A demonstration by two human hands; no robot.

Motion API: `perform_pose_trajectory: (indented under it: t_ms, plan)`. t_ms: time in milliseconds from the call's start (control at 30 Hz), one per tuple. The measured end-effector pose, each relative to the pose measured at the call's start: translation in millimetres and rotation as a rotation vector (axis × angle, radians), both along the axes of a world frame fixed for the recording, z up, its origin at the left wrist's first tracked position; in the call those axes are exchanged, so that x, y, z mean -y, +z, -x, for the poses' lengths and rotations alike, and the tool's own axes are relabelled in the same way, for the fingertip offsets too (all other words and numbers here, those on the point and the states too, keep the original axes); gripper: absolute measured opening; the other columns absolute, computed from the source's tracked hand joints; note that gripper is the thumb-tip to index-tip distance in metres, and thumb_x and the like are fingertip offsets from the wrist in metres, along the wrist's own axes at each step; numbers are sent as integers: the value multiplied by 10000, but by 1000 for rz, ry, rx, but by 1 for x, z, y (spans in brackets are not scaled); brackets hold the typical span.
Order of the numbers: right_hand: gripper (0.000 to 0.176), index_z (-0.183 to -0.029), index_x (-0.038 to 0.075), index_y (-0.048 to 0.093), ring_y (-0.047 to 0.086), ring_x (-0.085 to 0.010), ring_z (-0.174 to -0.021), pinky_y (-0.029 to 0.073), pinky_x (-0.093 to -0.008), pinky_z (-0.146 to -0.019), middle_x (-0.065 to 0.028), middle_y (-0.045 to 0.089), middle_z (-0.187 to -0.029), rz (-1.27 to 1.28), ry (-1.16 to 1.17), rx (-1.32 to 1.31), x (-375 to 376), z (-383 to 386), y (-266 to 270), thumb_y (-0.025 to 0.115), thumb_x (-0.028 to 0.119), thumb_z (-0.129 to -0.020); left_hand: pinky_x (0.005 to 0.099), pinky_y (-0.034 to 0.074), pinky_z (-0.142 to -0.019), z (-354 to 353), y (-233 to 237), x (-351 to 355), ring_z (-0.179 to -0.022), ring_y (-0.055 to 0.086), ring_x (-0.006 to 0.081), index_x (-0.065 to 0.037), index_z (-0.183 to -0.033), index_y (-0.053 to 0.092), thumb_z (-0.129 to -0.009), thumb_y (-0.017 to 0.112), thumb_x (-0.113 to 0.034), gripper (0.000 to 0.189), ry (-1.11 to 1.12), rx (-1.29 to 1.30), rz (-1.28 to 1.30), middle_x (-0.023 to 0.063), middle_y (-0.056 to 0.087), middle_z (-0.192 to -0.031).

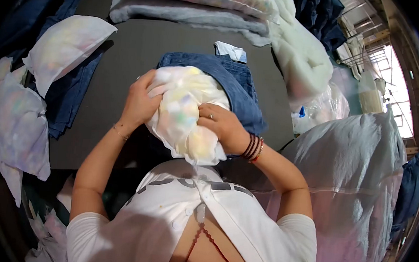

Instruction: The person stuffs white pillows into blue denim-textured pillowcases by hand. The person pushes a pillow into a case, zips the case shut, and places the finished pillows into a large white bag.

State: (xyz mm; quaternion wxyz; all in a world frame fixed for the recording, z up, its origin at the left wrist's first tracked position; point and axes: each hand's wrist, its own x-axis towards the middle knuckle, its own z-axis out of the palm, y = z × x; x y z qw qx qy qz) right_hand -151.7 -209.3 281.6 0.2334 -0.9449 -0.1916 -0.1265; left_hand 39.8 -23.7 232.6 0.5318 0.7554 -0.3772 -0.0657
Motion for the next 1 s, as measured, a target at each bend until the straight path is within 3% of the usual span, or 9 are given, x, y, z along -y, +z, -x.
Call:
perform_pose_trajectory:
  t_ms: [133,300,367,467,633,733,800,900,1000]
  plan:
    - [442,-1298,97,571,612,-337,-1059,479,-434,-915,-143,618,-1125,-219,-330,-141,21,-31,32,636,152,-864,401,514,-843,13,41,17,-967,643,368,-35,-1026,676,-743,691,-78,287,-355,246,150,184,671,-1007]
    - [613,-1515,136,401,633,-328,-1016,490,-430,-873,-172,656,-1096,47,10,328,32,-66,2,561,137,-924,424,515,-719,25,74,32,-823,621,366,-43,-834,643,-703,711,-73,151,-492,597,80,165,637,-873]
    - [583,-1493,92,419,643,-327,-982,505,-416,-851,-167,670,-1039,-118,-186,113,31,-62,-5,539,88,-923,389,523,-727,18,72,40,-817,647,290,-33,-868,645,-728,696,-57,151,-524,634,160,144,644,-875]
    - [366,-1209,31,586,614,-358,-880,491,-425,-761,-164,641,-934,-145,-290,218,60,-59,-21,589,18,-844,313,536,-791,9,74,36,-881,632,144,9,-972,599,-816,578,42,161,-276,-110,682,86,639,-945]
    - [310,-1033,28,588,605,-354,-890,471,-420,-752,-144,630,-930,-251,-547,334,35,-29,22,709,121,-764,302,543,-798,51,-25,57,-914,640,160,-31,-1127,552,-850,673,20,307,-287,-669,395,90,641,-1015]
    - [316,-1031,29,595,610,-353,-874,472,-407,-734,-141,634,-916,-375,-637,271,32,-26,9,718,142,-762,364,552,-820,71,-74,90,-973,662,244,-60,-1179,585,-833,744,-96,382,-340,-552,270,158,668,-1073]
    - [322,-1029,30,599,613,-352,-863,472,-398,-722,-140,637,-907,-412,-682,254,30,-20,6,724,156,-761,429,543,-848,73,-91,115,-1020,656,356,-64,-1232,596,-815,766,-218,476,-248,135,287,208,672,-1127]
    - [330,-1026,31,606,617,-351,-847,472,-385,-704,-137,641,-894,-399,-739,243,34,-6,1,733,177,-759,474,536,-837,63,-143,140,-999,648,418,-36,-1134,650,-804,760,-288,429,-220,321,122,215,673,-1113]
    - [154,-950,62,640,613,-307,-768,474,-382,-650,-112,605,-793,-57,-722,265,45,12,4,652,135,-816,424,543,-727,34,-101,140,-838,683,370,-14,-1028,685,-796,758,-205,310,-190,-7,14,192,703,-997]
